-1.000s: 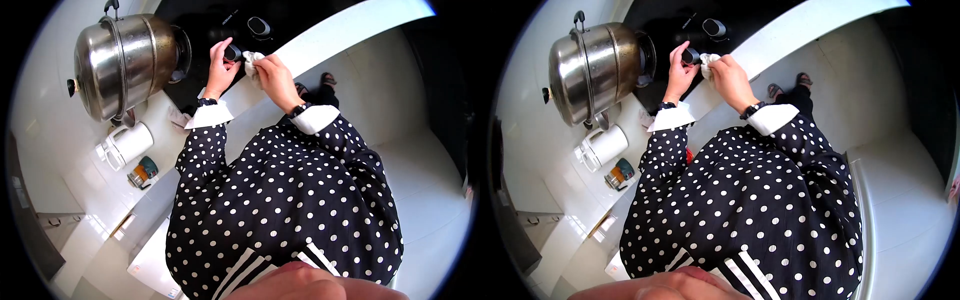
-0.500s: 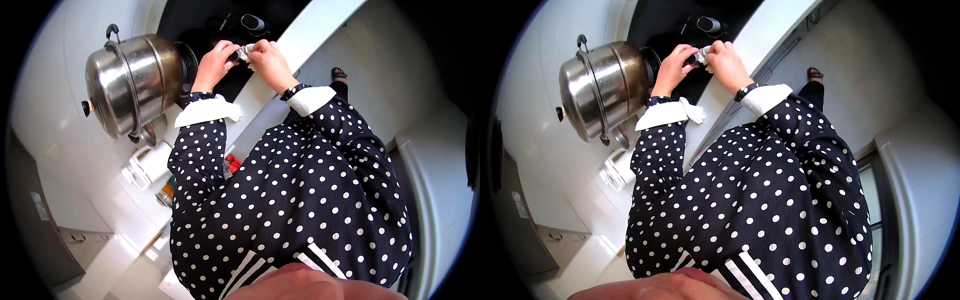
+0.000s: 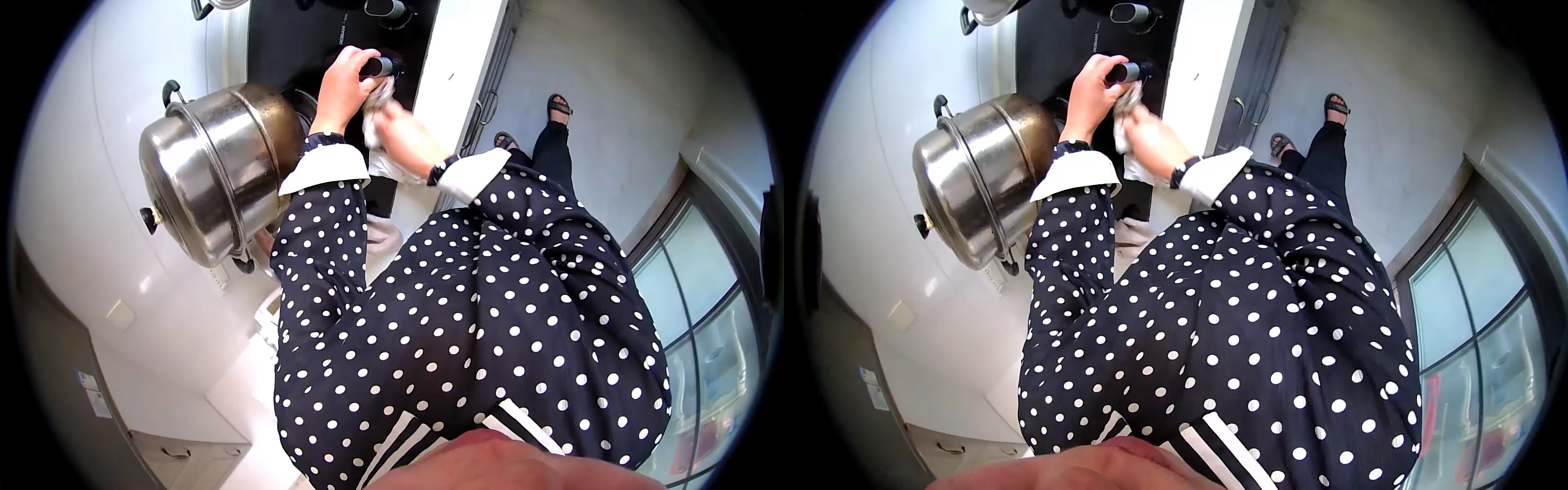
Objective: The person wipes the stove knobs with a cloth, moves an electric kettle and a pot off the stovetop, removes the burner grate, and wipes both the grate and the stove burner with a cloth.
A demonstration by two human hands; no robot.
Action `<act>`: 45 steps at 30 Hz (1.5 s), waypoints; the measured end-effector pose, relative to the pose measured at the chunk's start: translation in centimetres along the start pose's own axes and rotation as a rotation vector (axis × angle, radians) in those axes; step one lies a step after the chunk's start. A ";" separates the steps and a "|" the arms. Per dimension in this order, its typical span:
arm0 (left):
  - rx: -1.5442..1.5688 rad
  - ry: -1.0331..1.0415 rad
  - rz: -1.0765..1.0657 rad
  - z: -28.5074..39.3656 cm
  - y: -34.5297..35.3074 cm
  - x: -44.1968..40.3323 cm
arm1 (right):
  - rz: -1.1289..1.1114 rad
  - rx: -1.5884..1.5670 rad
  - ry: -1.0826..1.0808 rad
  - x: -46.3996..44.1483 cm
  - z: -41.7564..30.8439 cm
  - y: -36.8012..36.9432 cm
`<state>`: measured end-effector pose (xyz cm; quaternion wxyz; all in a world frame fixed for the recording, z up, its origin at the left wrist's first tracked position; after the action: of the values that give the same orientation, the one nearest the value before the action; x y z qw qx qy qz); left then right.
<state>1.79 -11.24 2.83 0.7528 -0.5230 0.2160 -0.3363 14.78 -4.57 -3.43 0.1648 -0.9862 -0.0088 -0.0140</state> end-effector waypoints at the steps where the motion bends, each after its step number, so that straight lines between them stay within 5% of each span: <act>1: 0.012 -0.010 -0.025 0.2 -0.2 0.1 | 0.026 -0.095 0.016 1.4 -0.4 0.1; 6: 0.057 -0.020 -0.071 -0.4 -0.3 -0.1 | 0.405 -0.526 0.282 0.3 0.0 -3.0; 8: 0.096 -0.049 -0.082 -0.6 -0.2 -0.1 | 0.510 -0.429 0.122 -1.9 0.6 -3.5; 16: 0.088 -0.032 -0.065 -0.6 0.0 0.1 | 0.189 0.207 -0.208 -6.5 3.1 -5.4; 26: 0.104 -0.016 -0.035 -0.7 0.2 0.0 | -0.185 0.237 -0.309 -12.4 4.7 -8.4; 29: 0.109 -0.021 -0.036 -0.3 0.3 0.0 | -0.247 0.271 -0.166 -13.1 3.0 -9.3; 36: 0.117 -0.041 -0.015 -0.5 0.3 -0.2 | 0.504 0.536 -0.027 -7.0 0.4 -3.8; 45: 0.145 -0.094 -0.036 -1.2 0.5 0.0 | 0.355 0.716 -0.107 -1.6 -0.5 -0.2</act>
<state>1.10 -11.88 1.95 0.7918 -0.4864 0.1461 -0.3393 13.16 -4.58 -2.91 0.4971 -0.8519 0.1491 0.0699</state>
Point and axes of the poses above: each hand's wrist, its own x-axis away from the middle knuckle, its own y-axis out of the palm, z = x × y, the point moved 1 cm from there along -x, towards the middle knuckle, and after that the axes turned 6 degrees about y, right-handed, at the moved point
